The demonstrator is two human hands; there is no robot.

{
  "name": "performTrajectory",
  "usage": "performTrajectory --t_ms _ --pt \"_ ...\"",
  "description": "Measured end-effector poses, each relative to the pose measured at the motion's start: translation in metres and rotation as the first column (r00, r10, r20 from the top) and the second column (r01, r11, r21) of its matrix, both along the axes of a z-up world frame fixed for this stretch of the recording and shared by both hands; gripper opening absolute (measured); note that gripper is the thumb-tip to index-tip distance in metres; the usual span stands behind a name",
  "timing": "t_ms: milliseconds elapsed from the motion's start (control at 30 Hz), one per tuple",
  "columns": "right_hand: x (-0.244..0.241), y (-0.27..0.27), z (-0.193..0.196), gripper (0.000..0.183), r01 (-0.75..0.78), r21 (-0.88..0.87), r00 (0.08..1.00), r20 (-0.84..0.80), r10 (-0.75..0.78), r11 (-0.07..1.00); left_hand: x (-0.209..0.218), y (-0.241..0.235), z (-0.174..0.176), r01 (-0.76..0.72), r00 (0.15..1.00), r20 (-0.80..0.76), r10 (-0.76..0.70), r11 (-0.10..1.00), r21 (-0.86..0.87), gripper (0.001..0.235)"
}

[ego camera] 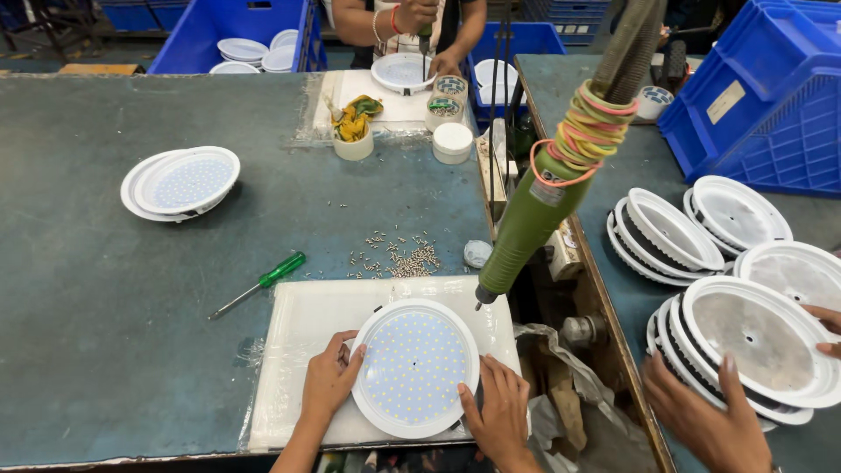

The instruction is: The person uses a green handheld electric screwdriver to fasten screws into the center of white circular LED light modules. They pick up each module, position it on a foam pad, drive in a screw, and then place the finished unit into a stack. The process is repeated for multiple modules.

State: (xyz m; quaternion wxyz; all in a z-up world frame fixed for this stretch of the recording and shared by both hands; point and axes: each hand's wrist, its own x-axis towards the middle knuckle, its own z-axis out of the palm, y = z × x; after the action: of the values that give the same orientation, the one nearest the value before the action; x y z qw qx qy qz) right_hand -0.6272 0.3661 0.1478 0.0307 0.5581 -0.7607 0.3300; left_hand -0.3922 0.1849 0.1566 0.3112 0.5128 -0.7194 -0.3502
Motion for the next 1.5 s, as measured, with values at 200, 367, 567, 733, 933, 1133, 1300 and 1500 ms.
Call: performTrajectory --t_ms 200,367,567,733,933,1133,1300,1500 --pt "0.003 0.001 -0.011 0.055 0.036 -0.006 0.999 -0.039 -0.037 0.999 0.005 -0.005 -0.017 0.077 0.997 0.022 -0.075 0.991 -0.106 0.032" --pt "0.015 -0.001 0.008 0.053 0.070 -0.092 0.997 -0.016 -0.072 0.993 0.009 -0.006 -0.006 0.155 0.988 0.001 -0.156 0.987 -0.048 0.041" --pt "0.023 -0.008 0.017 0.042 0.105 -0.055 0.991 -0.078 -0.109 0.993 0.017 -0.007 -0.006 0.249 0.963 -0.109 -0.248 0.968 -0.004 0.052" --pt "0.031 -0.017 0.028 0.041 0.120 -0.045 0.989 -0.080 -0.123 0.992 0.021 -0.008 0.003 0.282 0.951 -0.142 -0.273 0.959 0.043 0.048" --pt "0.030 -0.016 0.031 0.050 0.127 -0.050 0.990 -0.049 -0.129 0.991 0.018 -0.008 0.004 0.287 0.948 -0.148 -0.282 0.958 0.016 0.046" --pt "0.024 -0.014 0.027 0.048 0.101 0.002 0.995 -0.022 -0.101 0.995 0.017 -0.005 0.000 0.245 0.966 -0.076 -0.247 0.969 -0.027 0.045" --pt "0.020 -0.006 0.016 0.047 0.084 -0.027 0.996 -0.012 -0.084 0.996 0.017 -0.002 0.003 0.229 0.973 -0.002 -0.229 0.971 0.066 0.054" --pt "0.024 -0.012 0.034 0.061 -0.019 -0.094 0.789 0.610 0.072 0.995 0.008 -0.012 0.016 0.234 0.968 -0.004 -0.253 0.889 0.393 0.046"
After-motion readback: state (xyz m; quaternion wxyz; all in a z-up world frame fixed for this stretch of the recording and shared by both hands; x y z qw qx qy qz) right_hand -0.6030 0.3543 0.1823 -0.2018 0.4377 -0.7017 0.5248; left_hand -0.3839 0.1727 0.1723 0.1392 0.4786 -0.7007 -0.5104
